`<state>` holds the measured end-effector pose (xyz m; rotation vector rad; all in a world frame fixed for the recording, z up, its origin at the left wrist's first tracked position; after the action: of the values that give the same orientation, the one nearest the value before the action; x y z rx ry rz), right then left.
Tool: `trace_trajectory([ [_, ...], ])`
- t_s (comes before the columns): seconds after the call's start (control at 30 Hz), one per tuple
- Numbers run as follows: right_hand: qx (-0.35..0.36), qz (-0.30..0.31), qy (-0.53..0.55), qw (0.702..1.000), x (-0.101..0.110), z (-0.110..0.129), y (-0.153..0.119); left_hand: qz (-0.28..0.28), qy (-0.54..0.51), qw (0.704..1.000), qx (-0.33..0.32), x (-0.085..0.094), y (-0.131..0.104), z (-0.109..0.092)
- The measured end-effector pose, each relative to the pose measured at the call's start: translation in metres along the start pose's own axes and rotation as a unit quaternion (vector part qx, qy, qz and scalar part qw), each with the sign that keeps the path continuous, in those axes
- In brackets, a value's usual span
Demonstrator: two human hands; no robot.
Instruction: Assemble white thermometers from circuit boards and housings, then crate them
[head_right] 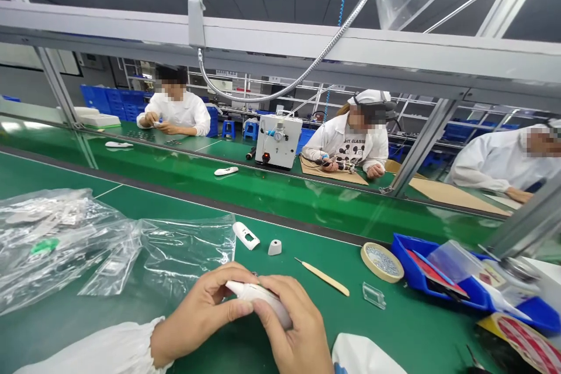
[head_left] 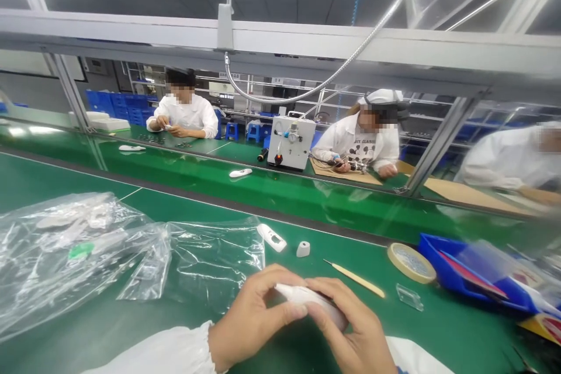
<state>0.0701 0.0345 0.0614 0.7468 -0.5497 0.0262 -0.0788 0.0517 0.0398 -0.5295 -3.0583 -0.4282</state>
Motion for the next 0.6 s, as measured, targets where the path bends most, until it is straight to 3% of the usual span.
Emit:
trace_trajectory([
  [0.27,-0.016,-0.013,0.028,0.999,-0.0017,0.0028,-0.0011,-0.005,0.034,0.999,-0.012,0.0000,-0.0009,-0.0005],
  [0.6,-0.107,-0.003,0.094,0.990,-0.0087,-0.0008,-0.0035,-0.038,0.074,0.996,-0.011,-0.0020,-0.0005,-0.0006],
])
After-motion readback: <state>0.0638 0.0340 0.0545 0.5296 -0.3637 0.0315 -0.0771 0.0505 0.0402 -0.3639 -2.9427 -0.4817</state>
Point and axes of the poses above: each hand's wrist, its own y-axis towards the middle knuckle, its own x-axis out of the back of the hand, z = x × y, the point moved 4 cm from there along y, towards the middle knuckle
